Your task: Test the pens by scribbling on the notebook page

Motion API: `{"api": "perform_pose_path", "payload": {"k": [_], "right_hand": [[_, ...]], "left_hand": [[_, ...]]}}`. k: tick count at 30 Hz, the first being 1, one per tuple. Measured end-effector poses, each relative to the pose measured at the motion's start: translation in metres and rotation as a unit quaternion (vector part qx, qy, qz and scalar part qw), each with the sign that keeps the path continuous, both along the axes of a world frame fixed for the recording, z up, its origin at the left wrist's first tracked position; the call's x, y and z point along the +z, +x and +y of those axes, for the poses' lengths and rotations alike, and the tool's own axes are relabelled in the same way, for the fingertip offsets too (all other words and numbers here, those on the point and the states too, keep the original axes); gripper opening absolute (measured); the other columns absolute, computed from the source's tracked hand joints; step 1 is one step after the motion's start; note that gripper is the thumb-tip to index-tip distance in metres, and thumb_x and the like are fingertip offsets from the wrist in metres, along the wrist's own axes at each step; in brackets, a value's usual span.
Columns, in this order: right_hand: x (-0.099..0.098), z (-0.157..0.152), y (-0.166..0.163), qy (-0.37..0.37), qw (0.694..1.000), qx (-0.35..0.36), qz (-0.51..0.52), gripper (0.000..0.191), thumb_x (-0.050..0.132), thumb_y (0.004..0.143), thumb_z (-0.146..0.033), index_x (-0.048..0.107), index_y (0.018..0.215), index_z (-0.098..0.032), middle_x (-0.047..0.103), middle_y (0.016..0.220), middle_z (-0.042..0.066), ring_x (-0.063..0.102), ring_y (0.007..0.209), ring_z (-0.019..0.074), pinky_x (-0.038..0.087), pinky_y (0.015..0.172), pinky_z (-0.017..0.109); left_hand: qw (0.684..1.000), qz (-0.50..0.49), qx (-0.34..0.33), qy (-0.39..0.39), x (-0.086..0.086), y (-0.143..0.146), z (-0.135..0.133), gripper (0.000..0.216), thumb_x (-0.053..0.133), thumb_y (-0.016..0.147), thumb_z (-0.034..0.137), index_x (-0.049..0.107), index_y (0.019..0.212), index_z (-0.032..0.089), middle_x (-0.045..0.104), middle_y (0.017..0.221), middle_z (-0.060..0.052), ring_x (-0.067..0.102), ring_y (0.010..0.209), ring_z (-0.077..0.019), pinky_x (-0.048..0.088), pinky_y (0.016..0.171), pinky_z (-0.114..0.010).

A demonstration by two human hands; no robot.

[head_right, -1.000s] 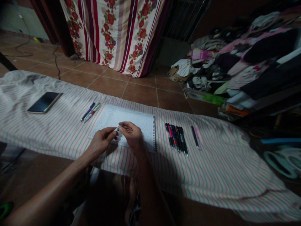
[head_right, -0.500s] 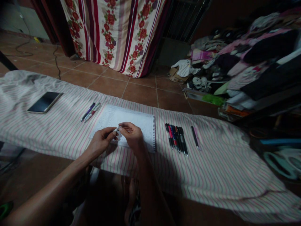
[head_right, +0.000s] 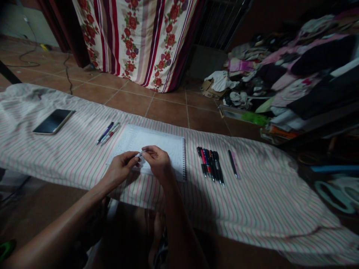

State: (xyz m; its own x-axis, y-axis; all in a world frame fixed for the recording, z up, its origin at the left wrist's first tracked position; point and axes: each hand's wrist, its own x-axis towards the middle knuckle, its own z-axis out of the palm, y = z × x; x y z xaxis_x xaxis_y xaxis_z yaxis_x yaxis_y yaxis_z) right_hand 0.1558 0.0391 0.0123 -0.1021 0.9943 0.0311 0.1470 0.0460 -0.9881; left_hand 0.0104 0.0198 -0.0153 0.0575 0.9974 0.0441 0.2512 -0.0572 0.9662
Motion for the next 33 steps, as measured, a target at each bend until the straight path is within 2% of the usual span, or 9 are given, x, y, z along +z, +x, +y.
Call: {"api": "perform_pose_path", "payload": {"k": [10,21,33], "right_hand": [[0.0003,-0.0004,0.0007,-0.002,1.000,0.001,-0.029,0.016,0.062,0.068,-0.028,0.065,0.080,-0.020,0.067,0.070,0.001,0.064,0.069,0.0149,0.050,0.067,0.027],[0.0007,-0.0008,0.0005,-0.007,1.000,-0.004,-0.017,0.015,0.064,0.066,-0.030,0.064,0.078,-0.020,0.067,0.070,0.000,0.064,0.068,0.0154,0.050,0.066,0.027],[-0.0023,-0.0011,0.0000,-0.001,1.000,-0.001,-0.028,0.015,0.063,0.067,-0.032,0.063,0.078,-0.021,0.066,0.068,0.000,0.064,0.068,0.0167,0.050,0.068,0.029]], "left_hand": [[0.999,0.042,-0.004,0.022,0.0012,-0.0018,-0.0011,0.025,0.050,0.081,0.030,0.065,0.097,0.017,0.069,0.082,-0.006,0.064,0.071,-0.0169,0.050,0.068,-0.029],[0.999,0.035,0.001,0.006,0.0027,-0.0009,-0.0019,0.025,0.052,0.080,0.031,0.065,0.096,0.018,0.069,0.083,-0.005,0.064,0.070,-0.0165,0.050,0.069,-0.028],[0.999,0.045,-0.004,0.022,0.0060,-0.0014,-0.0024,0.026,0.050,0.081,0.030,0.065,0.097,0.016,0.069,0.081,-0.006,0.065,0.070,-0.0168,0.050,0.068,-0.029]]}}
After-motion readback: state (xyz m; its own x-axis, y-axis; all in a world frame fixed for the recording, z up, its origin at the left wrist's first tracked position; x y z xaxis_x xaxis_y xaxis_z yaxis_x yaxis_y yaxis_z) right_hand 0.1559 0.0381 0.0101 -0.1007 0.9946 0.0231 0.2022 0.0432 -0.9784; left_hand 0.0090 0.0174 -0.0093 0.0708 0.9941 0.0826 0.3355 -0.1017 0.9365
